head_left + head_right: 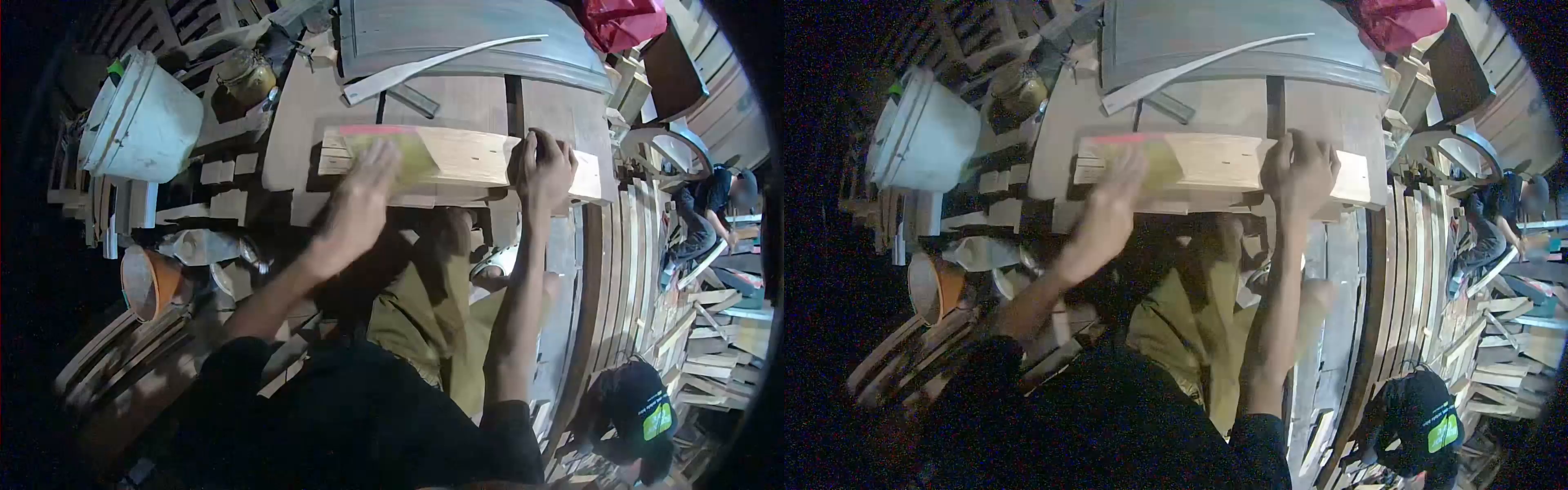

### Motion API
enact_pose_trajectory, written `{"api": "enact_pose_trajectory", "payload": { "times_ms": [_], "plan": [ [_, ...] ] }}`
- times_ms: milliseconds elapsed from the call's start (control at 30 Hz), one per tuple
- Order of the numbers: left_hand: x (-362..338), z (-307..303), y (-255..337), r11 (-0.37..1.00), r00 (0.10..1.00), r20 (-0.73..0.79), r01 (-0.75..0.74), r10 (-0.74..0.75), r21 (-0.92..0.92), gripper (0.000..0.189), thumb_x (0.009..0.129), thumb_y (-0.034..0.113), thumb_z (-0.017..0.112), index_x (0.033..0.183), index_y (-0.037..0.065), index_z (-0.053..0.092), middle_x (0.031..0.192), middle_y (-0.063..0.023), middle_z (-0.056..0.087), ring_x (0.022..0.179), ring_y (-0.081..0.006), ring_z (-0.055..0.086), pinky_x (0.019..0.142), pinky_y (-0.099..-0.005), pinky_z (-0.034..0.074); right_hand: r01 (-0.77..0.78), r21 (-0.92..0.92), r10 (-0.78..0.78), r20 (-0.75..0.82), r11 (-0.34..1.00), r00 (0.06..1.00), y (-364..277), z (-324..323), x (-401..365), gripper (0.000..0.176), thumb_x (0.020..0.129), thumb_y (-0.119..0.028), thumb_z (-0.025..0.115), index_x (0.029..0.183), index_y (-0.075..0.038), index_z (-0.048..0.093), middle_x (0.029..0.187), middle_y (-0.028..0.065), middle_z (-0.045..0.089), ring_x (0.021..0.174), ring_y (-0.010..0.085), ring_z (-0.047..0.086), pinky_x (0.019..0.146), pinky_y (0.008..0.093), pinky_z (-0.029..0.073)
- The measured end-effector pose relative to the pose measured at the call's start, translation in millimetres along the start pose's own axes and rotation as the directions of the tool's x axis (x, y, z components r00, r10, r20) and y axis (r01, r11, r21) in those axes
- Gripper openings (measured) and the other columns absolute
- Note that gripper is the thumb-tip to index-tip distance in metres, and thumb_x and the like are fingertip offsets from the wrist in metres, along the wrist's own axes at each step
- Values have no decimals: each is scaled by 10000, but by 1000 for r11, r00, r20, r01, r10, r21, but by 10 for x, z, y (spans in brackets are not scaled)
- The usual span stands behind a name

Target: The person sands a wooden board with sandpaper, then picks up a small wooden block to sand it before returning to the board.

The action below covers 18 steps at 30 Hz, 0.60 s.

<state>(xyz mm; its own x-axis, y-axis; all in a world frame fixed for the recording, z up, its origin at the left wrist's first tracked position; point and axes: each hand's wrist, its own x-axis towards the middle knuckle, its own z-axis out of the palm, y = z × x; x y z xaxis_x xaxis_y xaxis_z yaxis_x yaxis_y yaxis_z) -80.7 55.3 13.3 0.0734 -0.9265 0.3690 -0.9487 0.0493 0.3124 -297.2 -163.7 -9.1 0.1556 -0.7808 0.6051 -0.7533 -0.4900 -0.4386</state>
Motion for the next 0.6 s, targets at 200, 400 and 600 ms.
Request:
{"api": "enact_pose_trajectory", "payload": {
  "times_ms": [200, 400, 600],
  "plan": [
    [141, -17, -194, 987, 988, -49, 144, -147, -64, 559, 845, -114, 516, 1404, -131, 507, 1499, -294, 480, 1439, -407, 432, 1228, -501, 319, 0, 35, -2, 61, 999, 998, -47, -61, -5, 244, 969, -295, 622, 1049, -116, 767, 954, 111, 722, 984, 269, 660, 1062, 414, 413],
    [26, 58, 126, 998, 998, -44, 50, -51, -38, 547, 840, -129, 519, 1386, -147, 513, 1476, -317, 495, 1432, -432, 435, 1227, -496, 318, -6, 0, 6, 82, 1000, 997, -61, -38, 24, 252, 942, -313, 625, 1038, -133, 774, 974, 110, 733, 1014, 270, 662, 1026, 421, 420],
    [18, 175, 68, 999, 999, -41, 22, -21, 41, 559, 820, -130, 507, 1379, -147, 518, 1478, -316, 489, 1428, -429, 436, 1226, -469, 327, 9, -17, -8, 83, 1000, 996, -58, -58, 0, 264, 976, -328, 640, 1079, -130, 781, 1002, 114, 704, 993, 325, 641, 965, 426, 452]
  ]
}}
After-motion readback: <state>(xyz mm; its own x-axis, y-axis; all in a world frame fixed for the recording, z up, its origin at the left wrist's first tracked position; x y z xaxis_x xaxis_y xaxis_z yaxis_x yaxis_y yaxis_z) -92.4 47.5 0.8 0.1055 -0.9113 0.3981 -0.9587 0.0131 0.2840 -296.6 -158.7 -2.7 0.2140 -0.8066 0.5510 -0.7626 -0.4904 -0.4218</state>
